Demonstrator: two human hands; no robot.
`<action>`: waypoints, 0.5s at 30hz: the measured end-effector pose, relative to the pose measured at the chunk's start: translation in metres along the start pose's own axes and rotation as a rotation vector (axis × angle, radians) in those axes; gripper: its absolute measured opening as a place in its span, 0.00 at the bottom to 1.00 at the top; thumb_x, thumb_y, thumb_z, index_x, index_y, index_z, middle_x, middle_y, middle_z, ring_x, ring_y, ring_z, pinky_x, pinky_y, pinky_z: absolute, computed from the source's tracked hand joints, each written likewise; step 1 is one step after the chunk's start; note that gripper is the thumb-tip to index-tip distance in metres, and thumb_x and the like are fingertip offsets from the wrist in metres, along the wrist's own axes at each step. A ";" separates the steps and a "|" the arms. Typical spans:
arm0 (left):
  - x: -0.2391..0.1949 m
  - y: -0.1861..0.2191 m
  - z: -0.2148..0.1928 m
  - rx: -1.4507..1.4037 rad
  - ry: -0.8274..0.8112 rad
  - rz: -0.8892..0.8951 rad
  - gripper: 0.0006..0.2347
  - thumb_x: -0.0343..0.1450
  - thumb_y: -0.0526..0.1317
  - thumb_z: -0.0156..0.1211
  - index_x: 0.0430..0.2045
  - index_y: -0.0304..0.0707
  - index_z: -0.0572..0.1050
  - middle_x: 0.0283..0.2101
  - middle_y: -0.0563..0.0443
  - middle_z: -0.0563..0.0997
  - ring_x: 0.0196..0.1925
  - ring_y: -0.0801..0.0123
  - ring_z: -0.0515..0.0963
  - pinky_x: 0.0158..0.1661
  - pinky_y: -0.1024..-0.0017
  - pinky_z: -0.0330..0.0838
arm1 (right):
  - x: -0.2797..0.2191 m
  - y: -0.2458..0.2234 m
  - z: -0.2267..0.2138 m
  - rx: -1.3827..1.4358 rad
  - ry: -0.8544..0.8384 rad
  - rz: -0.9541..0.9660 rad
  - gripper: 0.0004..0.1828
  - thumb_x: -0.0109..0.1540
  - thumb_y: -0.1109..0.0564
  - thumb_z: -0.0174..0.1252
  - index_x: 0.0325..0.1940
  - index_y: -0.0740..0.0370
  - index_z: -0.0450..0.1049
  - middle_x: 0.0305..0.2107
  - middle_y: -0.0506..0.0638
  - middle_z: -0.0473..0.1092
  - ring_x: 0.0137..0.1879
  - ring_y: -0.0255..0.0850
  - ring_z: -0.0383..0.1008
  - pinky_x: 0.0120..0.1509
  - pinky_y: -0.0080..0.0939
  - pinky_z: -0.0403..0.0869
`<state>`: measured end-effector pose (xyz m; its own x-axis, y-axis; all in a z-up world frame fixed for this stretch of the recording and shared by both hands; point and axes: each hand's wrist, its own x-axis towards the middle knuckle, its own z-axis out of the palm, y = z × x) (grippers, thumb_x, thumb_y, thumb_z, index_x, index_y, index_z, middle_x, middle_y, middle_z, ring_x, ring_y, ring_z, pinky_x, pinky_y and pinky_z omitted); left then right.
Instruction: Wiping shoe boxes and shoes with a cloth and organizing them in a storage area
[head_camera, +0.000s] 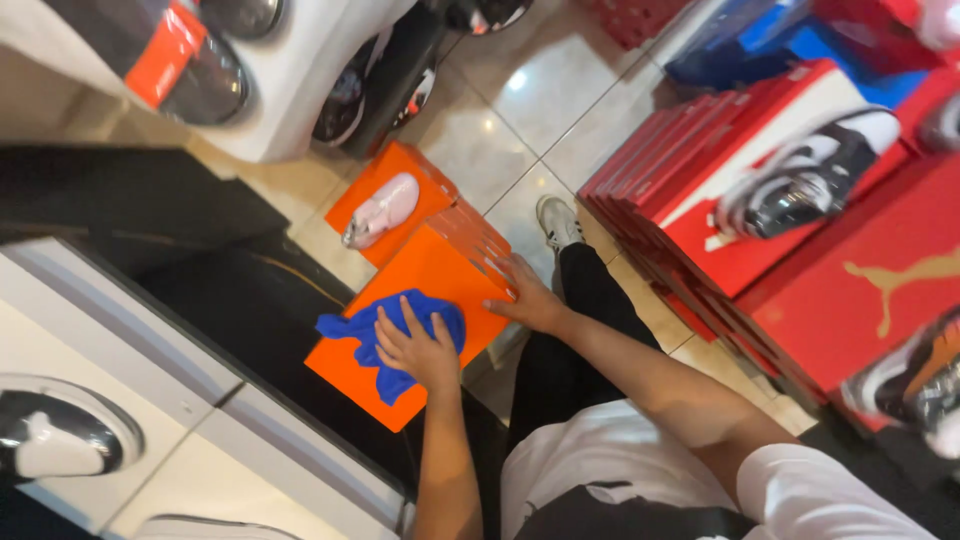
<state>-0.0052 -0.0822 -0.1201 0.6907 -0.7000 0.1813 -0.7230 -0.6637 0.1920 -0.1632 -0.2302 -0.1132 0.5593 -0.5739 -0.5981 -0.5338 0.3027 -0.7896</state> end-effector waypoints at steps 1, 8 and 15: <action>0.003 -0.005 -0.001 -0.016 0.011 0.036 0.24 0.75 0.53 0.48 0.66 0.50 0.66 0.70 0.35 0.62 0.71 0.39 0.60 0.62 0.40 0.48 | -0.014 -0.004 -0.005 0.014 0.037 -0.012 0.54 0.54 0.31 0.70 0.77 0.50 0.55 0.73 0.72 0.43 0.78 0.67 0.43 0.81 0.61 0.47; 0.018 -0.006 -0.026 -0.008 -0.175 0.026 0.22 0.72 0.41 0.62 0.62 0.60 0.68 0.67 0.41 0.64 0.67 0.43 0.65 0.53 0.40 0.63 | -0.143 -0.013 -0.061 -0.130 0.054 0.001 0.35 0.62 0.46 0.59 0.71 0.55 0.62 0.67 0.66 0.60 0.73 0.63 0.59 0.75 0.60 0.62; 0.034 0.011 0.005 -0.184 -0.287 -0.013 0.17 0.75 0.48 0.58 0.60 0.59 0.71 0.62 0.44 0.71 0.61 0.45 0.72 0.49 0.42 0.71 | -0.243 0.033 -0.113 -0.046 0.065 0.045 0.32 0.61 0.45 0.61 0.69 0.50 0.66 0.63 0.56 0.68 0.68 0.59 0.66 0.70 0.57 0.68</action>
<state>0.0102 -0.1143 -0.1168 0.6487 -0.7550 -0.0958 -0.6815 -0.6323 0.3684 -0.3885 -0.1664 0.0215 0.4921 -0.6094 -0.6217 -0.5871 0.2950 -0.7539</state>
